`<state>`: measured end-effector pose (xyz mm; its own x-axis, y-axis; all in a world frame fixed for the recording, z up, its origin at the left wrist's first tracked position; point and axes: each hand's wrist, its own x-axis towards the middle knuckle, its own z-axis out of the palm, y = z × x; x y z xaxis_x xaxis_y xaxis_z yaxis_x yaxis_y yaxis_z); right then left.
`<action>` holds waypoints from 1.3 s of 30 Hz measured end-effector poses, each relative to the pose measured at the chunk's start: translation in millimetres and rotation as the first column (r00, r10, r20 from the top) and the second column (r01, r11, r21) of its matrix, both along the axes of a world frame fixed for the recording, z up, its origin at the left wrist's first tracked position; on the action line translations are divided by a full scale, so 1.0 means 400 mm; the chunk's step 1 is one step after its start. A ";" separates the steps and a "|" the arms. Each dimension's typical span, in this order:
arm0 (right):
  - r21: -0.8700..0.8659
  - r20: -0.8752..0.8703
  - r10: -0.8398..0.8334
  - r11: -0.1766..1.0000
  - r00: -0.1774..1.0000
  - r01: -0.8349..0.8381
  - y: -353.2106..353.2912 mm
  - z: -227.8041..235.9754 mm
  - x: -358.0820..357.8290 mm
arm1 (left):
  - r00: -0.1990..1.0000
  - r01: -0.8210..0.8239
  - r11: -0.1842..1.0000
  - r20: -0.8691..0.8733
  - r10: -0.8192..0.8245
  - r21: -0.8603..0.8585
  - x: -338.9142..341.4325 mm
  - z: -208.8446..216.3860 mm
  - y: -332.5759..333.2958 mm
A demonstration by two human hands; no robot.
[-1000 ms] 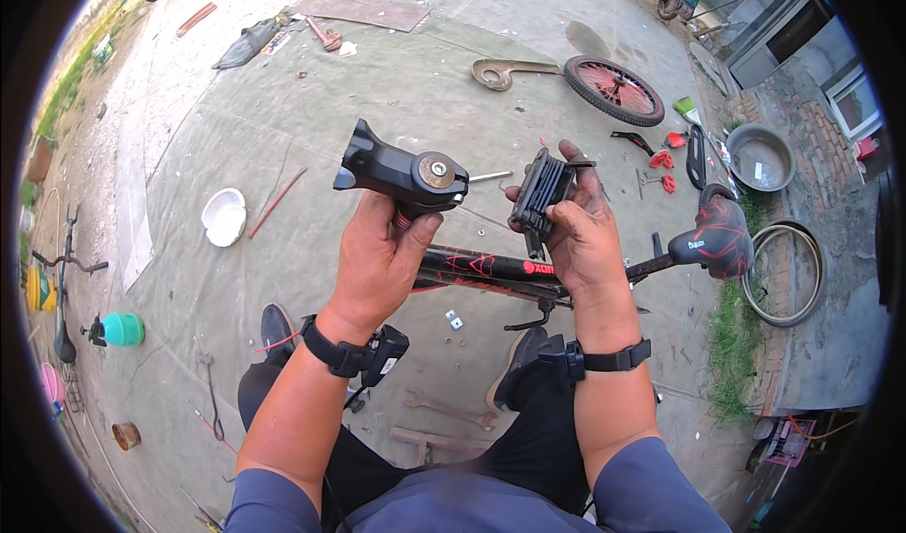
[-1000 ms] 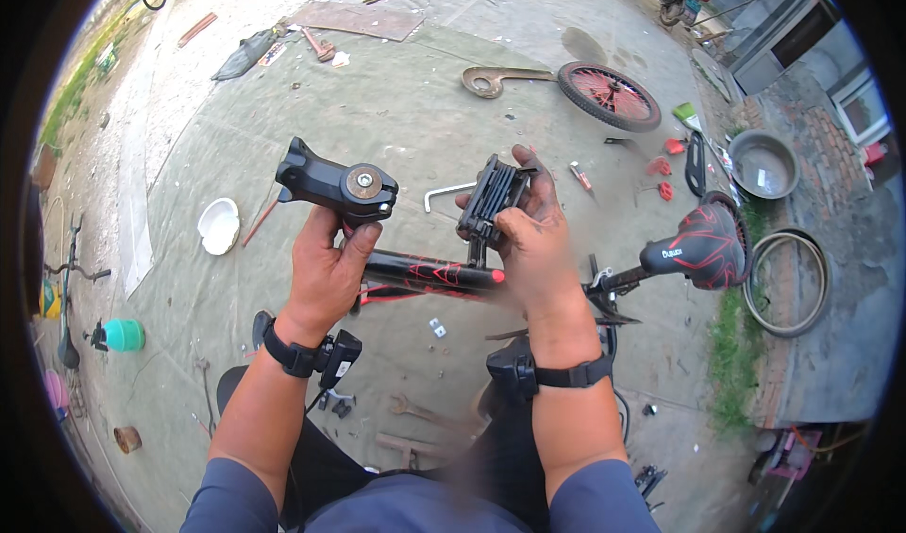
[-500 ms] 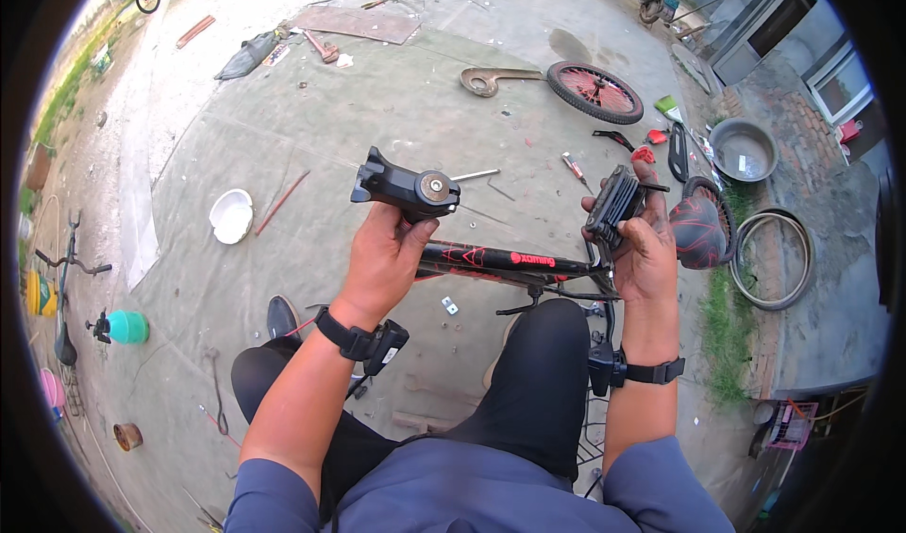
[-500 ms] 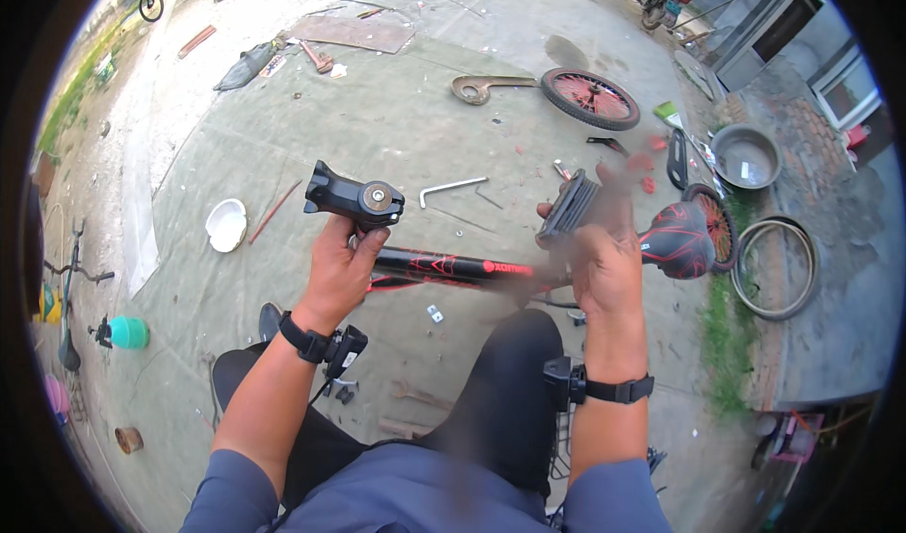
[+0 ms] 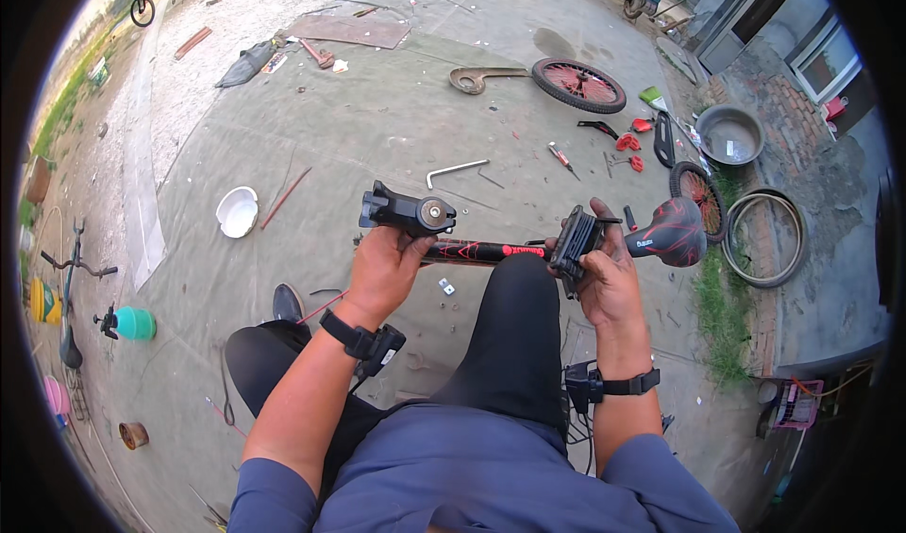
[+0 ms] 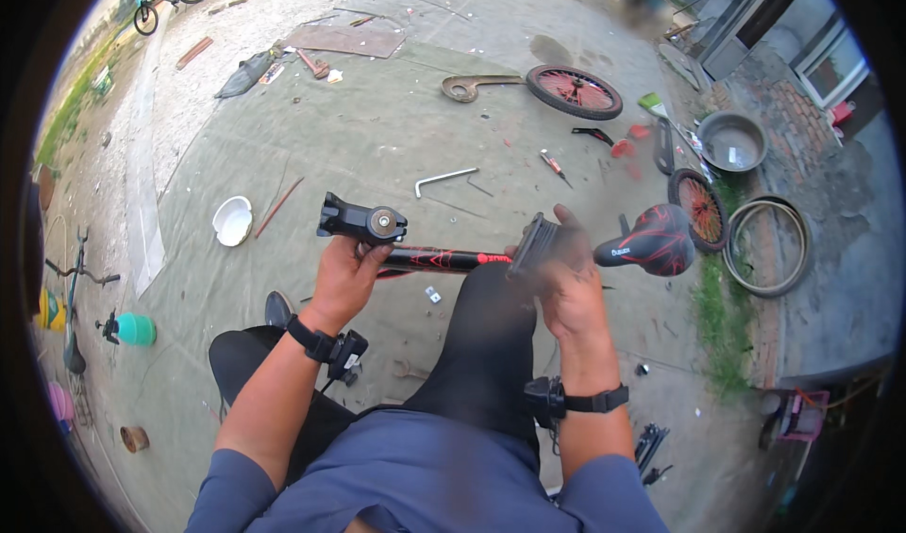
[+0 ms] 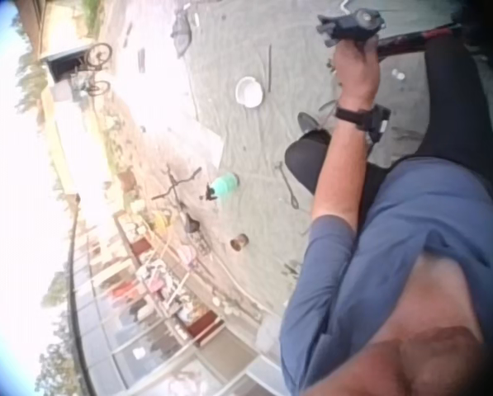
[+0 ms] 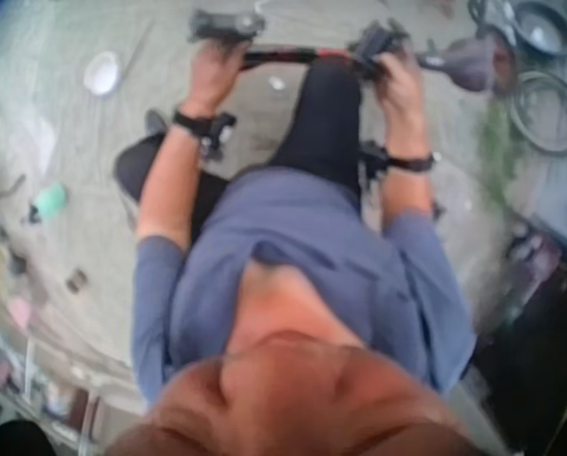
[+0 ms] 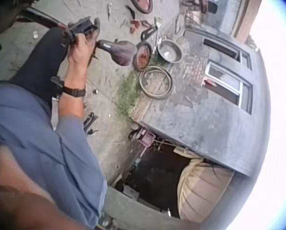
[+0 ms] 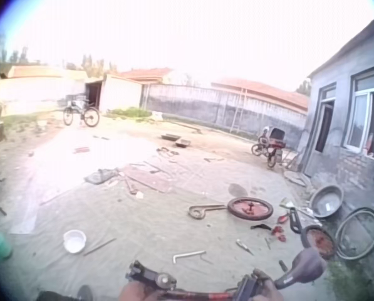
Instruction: The person inserts a red coil spring into a bicycle crank arm, then attaches a black pedal by screwing it into the crank arm. The person rotates the pedal to test the fit and continues to adjust the assembly.
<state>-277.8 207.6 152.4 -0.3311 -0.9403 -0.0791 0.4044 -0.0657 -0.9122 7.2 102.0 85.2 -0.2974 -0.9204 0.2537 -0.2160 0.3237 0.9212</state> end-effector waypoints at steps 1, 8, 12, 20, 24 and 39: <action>0.000 -0.019 0.001 1.000 1.000 -0.001 0.002 0.001 0.002 | 1.000 0.008 1.000 0.003 -0.009 0.021 0.002 0.001 0.008; 0.000 0.059 0.037 0.999 0.998 -0.037 0.003 0.026 0.045 | 0.993 0.012 1.000 0.119 -0.012 -0.001 0.014 -0.004 0.049; 0.012 0.043 0.053 0.999 0.998 -0.053 -0.001 0.022 0.067 | 1.000 -0.011 1.000 0.009 0.011 -0.009 0.004 -0.018 0.039; 0.045 -0.006 0.130 0.991 0.991 -0.130 -0.002 -0.023 0.079 | 1.000 -0.023 1.000 -0.005 0.023 -0.020 0.010 -0.016 0.036; 0.055 0.031 0.202 0.978 0.979 -0.203 -0.008 -0.021 0.114 | 0.999 -0.042 0.999 0.016 0.043 -0.025 0.023 0.016 0.049; 0.120 -0.079 0.501 0.863 0.862 -0.491 0.042 -0.006 0.175 | 0.993 0.110 0.968 0.003 -0.114 0.227 0.065 0.136 0.231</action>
